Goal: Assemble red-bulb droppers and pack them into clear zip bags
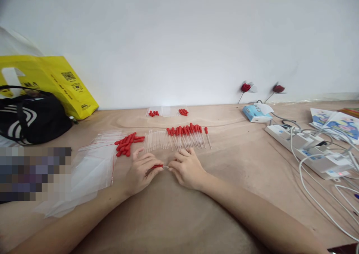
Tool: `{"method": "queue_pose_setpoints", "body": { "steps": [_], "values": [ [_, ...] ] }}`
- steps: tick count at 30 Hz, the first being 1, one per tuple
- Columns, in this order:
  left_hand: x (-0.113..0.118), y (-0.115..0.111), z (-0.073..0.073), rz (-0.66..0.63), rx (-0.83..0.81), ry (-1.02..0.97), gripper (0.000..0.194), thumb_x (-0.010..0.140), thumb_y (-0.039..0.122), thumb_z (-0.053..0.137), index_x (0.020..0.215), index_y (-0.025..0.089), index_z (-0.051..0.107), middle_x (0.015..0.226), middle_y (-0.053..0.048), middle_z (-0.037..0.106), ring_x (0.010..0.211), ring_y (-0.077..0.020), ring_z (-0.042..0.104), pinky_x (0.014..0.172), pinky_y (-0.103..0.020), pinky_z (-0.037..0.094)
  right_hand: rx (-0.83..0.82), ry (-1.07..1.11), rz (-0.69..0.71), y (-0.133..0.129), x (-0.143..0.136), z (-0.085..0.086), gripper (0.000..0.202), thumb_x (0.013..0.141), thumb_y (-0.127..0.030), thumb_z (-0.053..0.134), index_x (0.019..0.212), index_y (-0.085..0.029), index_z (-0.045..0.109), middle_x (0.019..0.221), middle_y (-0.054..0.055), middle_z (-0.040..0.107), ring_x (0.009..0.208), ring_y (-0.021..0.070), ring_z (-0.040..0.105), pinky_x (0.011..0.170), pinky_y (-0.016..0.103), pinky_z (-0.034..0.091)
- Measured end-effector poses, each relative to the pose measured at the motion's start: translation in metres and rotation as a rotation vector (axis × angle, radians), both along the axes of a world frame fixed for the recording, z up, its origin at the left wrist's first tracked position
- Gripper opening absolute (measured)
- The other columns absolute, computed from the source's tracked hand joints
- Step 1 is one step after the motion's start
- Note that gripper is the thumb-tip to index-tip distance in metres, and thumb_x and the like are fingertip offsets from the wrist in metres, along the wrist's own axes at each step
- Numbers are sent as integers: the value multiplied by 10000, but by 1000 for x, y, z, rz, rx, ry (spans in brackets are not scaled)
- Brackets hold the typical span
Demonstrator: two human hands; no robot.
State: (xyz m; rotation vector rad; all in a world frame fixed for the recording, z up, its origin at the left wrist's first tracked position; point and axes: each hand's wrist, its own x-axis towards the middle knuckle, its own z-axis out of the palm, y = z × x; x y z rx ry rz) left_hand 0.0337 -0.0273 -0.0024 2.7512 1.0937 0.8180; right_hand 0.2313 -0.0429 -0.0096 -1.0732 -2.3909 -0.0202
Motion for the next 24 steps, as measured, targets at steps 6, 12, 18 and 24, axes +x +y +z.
{"method": "queue_pose_setpoints", "body": {
  "steps": [6,12,18,24],
  "values": [
    [-25,26,16,386,99,167,283,790,362,501,1016,196,543,1050,-87,591,989,-251,503,911,-471,204,-77,96,-339,29,23,6,179,795,-247,454,758,-206,625,765,24,640,756,160,500,676,293,256],
    [-50,49,30,693,54,410,251,765,335,512,946,169,564,1009,-122,579,966,-288,494,823,-469,273,-178,207,-767,73,32,4,190,760,-262,456,813,-201,627,794,31,665,789,192,563,718,310,314],
    [-56,54,25,697,32,444,214,793,328,481,918,185,580,969,-100,600,919,-273,515,801,-461,277,-206,107,-854,88,25,-6,192,749,-277,465,842,-188,607,786,45,662,812,203,572,803,357,282],
    [-57,61,13,660,132,416,250,811,271,461,1029,231,576,980,-93,591,941,-270,494,810,-454,266,-83,58,-789,86,8,2,207,774,-302,441,785,-183,611,827,67,652,842,211,538,800,369,241]
  ]
}}
